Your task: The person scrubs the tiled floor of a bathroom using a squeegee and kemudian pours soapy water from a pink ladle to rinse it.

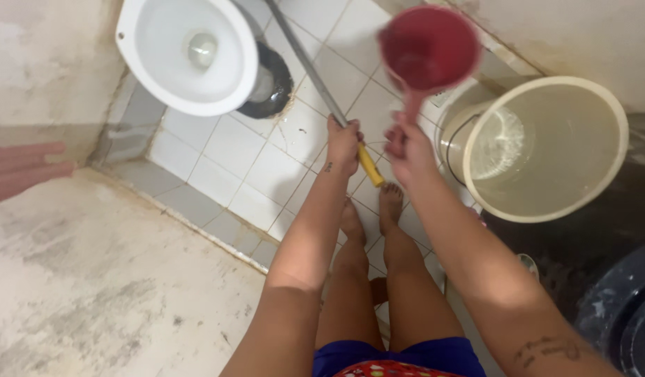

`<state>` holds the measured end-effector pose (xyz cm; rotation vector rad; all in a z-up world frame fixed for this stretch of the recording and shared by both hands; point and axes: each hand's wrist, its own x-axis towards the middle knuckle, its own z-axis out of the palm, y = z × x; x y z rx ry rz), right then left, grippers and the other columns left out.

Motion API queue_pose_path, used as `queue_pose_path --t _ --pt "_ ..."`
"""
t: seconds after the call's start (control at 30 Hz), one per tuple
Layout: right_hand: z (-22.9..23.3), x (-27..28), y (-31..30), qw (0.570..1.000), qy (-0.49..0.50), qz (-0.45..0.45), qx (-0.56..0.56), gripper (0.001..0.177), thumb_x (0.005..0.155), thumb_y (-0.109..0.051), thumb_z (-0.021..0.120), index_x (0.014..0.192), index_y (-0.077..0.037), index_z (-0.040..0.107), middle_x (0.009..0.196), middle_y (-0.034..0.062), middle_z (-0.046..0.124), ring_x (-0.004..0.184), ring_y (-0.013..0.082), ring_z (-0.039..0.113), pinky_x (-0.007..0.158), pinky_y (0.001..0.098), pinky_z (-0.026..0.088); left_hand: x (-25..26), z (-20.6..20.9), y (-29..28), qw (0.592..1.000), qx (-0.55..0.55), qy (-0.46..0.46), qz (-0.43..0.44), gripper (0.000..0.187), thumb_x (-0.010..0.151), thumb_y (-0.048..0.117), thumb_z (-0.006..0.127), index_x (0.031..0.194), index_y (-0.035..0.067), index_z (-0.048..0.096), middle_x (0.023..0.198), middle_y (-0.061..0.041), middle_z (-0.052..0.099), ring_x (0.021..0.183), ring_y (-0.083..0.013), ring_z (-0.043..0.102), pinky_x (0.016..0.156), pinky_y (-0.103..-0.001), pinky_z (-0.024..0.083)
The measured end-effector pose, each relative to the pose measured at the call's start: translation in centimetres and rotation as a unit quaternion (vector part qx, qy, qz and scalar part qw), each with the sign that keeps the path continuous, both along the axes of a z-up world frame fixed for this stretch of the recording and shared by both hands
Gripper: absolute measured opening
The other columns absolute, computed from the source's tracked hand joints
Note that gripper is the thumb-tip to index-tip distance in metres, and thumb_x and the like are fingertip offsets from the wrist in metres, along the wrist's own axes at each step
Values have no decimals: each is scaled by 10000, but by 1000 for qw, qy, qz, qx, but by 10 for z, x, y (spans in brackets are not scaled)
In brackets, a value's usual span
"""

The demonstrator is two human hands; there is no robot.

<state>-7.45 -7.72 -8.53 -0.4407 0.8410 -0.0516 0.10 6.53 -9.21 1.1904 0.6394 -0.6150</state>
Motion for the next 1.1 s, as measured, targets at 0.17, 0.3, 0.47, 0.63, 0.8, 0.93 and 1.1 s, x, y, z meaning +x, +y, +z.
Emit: queue_pose_path --t 0.17,0.3,0.47,0.63,0.8,0.93,1.1 --pt "8 -113 -84 957 77 -57 -272 412 922 68 565 1293 -93 487 1061 53 595 825 105 621 682 251 535 -10 23 -11 992 107 -13 -63 262 1029 159 476 1282 107 430 821 -61 515 577 -138 499 494 -304 462" --pt "-45 -182 -148 862 273 -52 -423 261 970 23 619 1196 -21 494 933 88 628 676 148 615 577 285 510 -47 18 -23 995 84 10 -58 211 1086 229 421 1222 72 460 797 -55 496 542 -136 477 471 -299 428" --pt "-138 -233 -212 810 363 0 -460 206 986 -14 596 1186 34 582 883 104 663 662 162 638 545 317 493 -71 7 -26 994 85 12 -66 210 1074 214 410 1232 97 484 797 -37 492 533 -118 464 475 -282 422" --pt "-224 -247 -255 546 482 304 -614 318 1142 -317 635 1186 -23 746 984 272 720 862 404 722 688 449 501 -65 3 -20 992 100 33 -76 323 1054 203 404 1372 166 446 800 -14 492 544 -87 463 503 -245 444" --pt "-277 -223 -245 634 507 341 -474 402 898 -191 774 1254 -39 666 1074 168 685 865 294 676 689 423 537 -57 -15 -19 990 115 10 -85 376 1070 186 417 1433 87 422 789 -19 492 549 -104 462 491 -263 434" --pt "-290 -224 -235 919 349 45 -177 210 1003 -163 761 1189 -86 699 868 3 636 653 86 559 547 255 387 -60 -20 -25 985 135 5 -107 393 1067 197 406 1453 122 410 778 -15 496 553 -97 478 503 -257 444" --pt "-226 -241 -227 967 235 -65 -78 212 946 -105 661 1128 -197 720 736 -44 552 545 44 479 487 197 391 -56 -4 -26 985 130 12 -111 392 1064 221 398 1446 137 425 769 -19 493 542 -110 480 497 -277 437"
